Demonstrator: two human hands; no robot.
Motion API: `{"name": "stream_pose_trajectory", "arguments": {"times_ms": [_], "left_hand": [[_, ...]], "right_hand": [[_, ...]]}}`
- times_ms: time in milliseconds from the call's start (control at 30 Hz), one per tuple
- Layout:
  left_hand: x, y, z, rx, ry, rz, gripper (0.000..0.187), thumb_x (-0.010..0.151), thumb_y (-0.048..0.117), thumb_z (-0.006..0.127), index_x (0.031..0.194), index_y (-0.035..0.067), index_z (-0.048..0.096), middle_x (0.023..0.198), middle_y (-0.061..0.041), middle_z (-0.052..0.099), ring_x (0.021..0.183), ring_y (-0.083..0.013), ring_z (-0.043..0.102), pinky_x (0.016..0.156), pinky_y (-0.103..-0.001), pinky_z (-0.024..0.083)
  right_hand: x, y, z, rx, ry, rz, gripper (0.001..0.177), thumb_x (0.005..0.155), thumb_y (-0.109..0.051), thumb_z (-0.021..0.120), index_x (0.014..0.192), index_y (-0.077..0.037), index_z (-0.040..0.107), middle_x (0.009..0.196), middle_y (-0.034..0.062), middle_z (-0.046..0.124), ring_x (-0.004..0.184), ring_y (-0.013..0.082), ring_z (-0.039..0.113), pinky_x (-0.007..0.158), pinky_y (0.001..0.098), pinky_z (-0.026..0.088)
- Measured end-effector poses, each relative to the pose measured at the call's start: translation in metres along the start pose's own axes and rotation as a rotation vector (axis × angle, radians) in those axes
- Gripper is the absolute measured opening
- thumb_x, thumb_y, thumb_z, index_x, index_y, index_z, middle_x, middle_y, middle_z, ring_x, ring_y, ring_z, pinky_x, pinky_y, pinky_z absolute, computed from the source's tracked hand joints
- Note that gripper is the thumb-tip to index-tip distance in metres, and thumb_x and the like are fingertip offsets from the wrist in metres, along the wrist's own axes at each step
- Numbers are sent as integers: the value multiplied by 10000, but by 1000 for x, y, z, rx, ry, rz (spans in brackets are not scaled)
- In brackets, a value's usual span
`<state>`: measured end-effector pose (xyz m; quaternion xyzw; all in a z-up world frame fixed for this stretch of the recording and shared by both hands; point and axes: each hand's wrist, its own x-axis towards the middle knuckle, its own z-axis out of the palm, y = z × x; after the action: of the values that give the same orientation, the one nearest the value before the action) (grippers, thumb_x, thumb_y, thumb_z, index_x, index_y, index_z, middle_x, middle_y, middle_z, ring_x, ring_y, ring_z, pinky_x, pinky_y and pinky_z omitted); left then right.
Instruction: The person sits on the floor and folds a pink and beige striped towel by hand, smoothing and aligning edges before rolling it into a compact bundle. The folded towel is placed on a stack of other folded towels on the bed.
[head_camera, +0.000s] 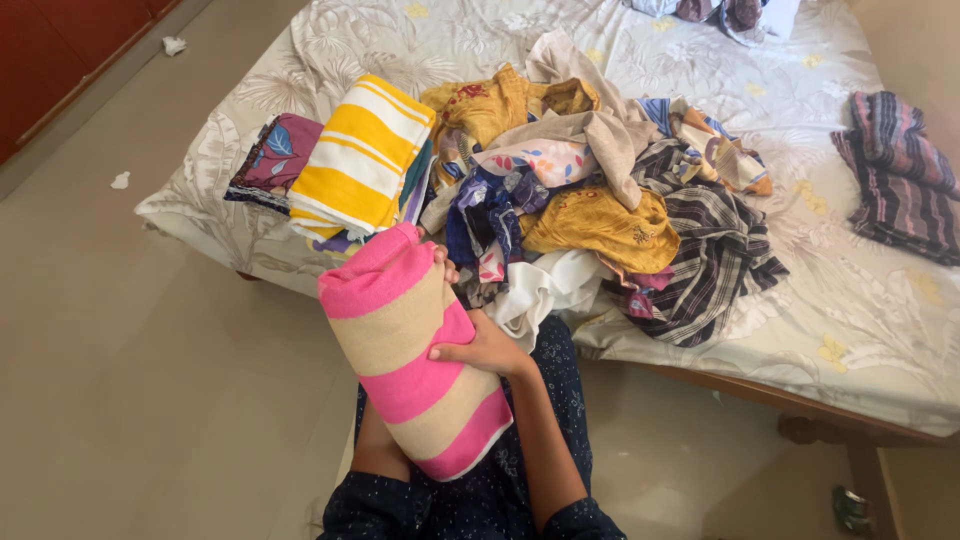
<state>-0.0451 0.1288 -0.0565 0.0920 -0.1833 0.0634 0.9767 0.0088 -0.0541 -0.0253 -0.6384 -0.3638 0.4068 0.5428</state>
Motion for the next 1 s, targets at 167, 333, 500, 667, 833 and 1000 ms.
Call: {"name": "stream_pose_trajectory", "arguments": {"times_ms": [167, 333, 500, 667, 833, 1000], "left_hand": [[-19, 22, -16, 395, 271, -19, 636, 984, 446, 480, 1472, 41, 439, 1374, -189, 567, 1250, -281, 604, 1027, -428, 517], [-60, 27, -43, 804, 514, -187, 711, 989, 530, 421, 1485, 21, 436, 1406, -200, 574, 1261, -270, 613, 1032, -412, 529], [-126, 10, -76, 420, 146, -39, 843, 1039, 651, 304, 1453, -59, 493, 1342, -225, 634, 1231, -271, 646, 1063, -414, 538], [-133, -23, -82, 476, 363, 474, 893, 968, 691, 473, 1477, -42, 457, 1367, -153, 598, 1264, -242, 602, 1058, -448, 509], [-101, -36, -25, 871, 789, 498, 826, 855, 349, 759, 1488, 28, 336, 1418, -115, 515, 1304, -226, 530, 1087, -402, 456], [-70, -22, 15, 882, 953, 496, 746, 839, 137, 794, 1458, -12, 405, 1369, -155, 567, 1239, -242, 605, 1043, -390, 504]], "right_hand": [[1, -14, 3, -67, 19, -31, 523, 789, -305, 855, 1175, 23, 725, 1079, 101, 778, 980, 175, 732, 903, 310, 569], [12, -6, 0, 181, 219, -104, 577, 853, -355, 805, 1255, 33, 660, 1106, 125, 760, 1006, 216, 734, 910, 369, 604], [54, -11, 3, 551, 720, -72, 705, 876, -448, 717, 1376, -4, 493, 1215, 157, 669, 1080, 253, 692, 897, 404, 595], [86, -20, 15, 716, 857, -88, 733, 893, -481, 701, 1403, 9, 509, 1282, 152, 655, 1129, 242, 673, 946, 383, 574], [113, -12, 34, 552, 927, -196, 701, 907, -463, 721, 1377, 26, 544, 1313, 151, 650, 1153, 210, 641, 980, 353, 528], [125, -7, 26, 562, 772, -95, 703, 901, -484, 707, 1348, 43, 575, 1260, 166, 683, 1124, 245, 668, 964, 392, 547]]}}
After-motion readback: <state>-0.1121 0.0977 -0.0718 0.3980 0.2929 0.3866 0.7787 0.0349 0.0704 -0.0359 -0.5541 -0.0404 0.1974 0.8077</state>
